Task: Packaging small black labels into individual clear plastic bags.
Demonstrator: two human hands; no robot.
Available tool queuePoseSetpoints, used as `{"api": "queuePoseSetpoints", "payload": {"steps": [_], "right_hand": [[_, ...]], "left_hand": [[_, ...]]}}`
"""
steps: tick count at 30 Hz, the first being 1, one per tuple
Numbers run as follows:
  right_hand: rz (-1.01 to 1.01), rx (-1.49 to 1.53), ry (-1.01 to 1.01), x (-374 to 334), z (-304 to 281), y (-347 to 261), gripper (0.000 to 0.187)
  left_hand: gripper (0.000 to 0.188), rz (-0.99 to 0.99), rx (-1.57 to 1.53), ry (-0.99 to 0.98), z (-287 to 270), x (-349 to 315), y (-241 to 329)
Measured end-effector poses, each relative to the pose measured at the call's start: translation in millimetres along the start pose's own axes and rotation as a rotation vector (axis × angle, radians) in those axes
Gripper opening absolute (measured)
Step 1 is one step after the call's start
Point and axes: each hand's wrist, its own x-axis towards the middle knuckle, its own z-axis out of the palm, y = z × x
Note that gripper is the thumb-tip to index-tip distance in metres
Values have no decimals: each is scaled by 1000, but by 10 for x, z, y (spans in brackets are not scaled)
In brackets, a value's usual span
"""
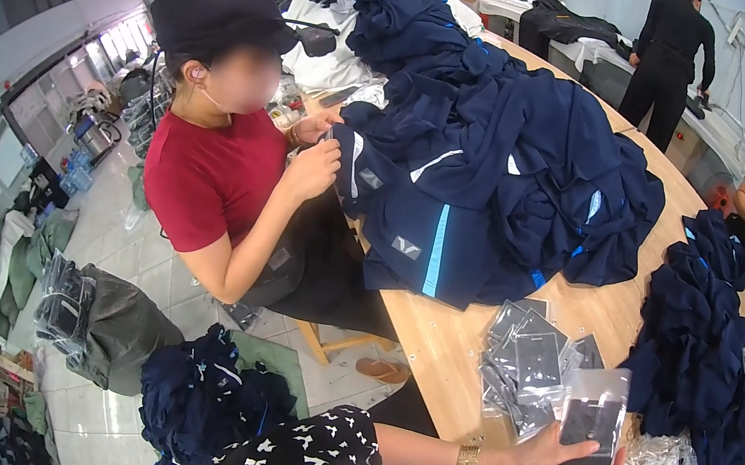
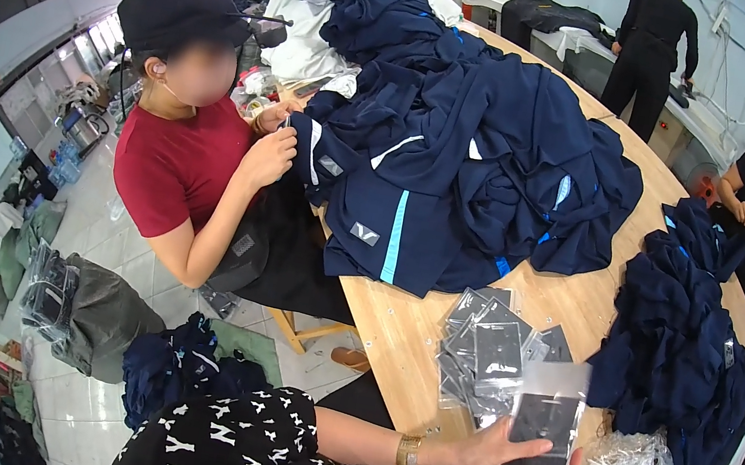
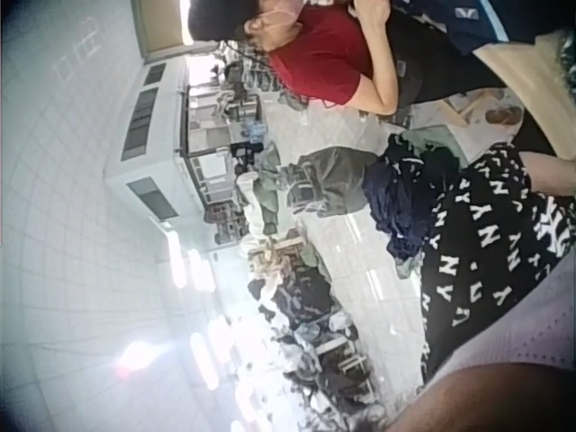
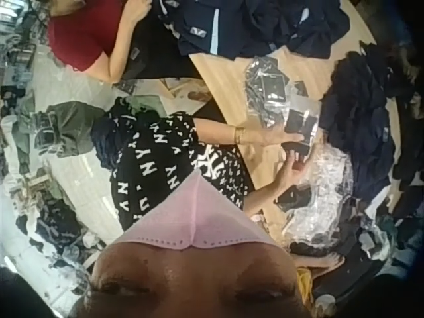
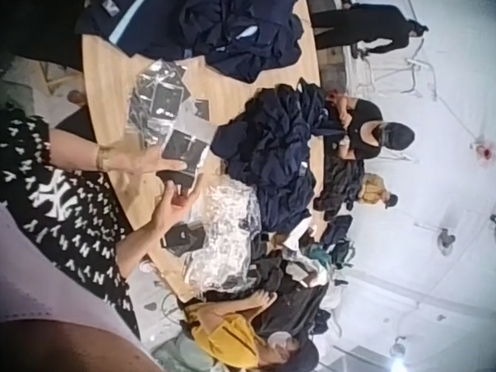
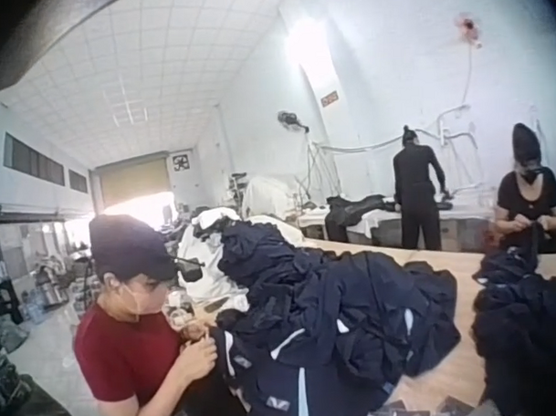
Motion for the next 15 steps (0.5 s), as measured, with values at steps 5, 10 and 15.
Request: {"api": "queuePoseSetpoints", "payload": {"steps": [5, 10, 15], "right_hand": [[-146, -131, 57, -24, -7, 144, 67], [-52, -364, 84, -102, -165, -63, 52], [-90, -497, -75, -89, -201, -155, 48]], "left_hand": [[31, 31, 109, -99, -13, 85, -167], [34, -229, 268, -246, -170, 249, -22], [36, 6, 42, -103, -60, 174, 46]]}}
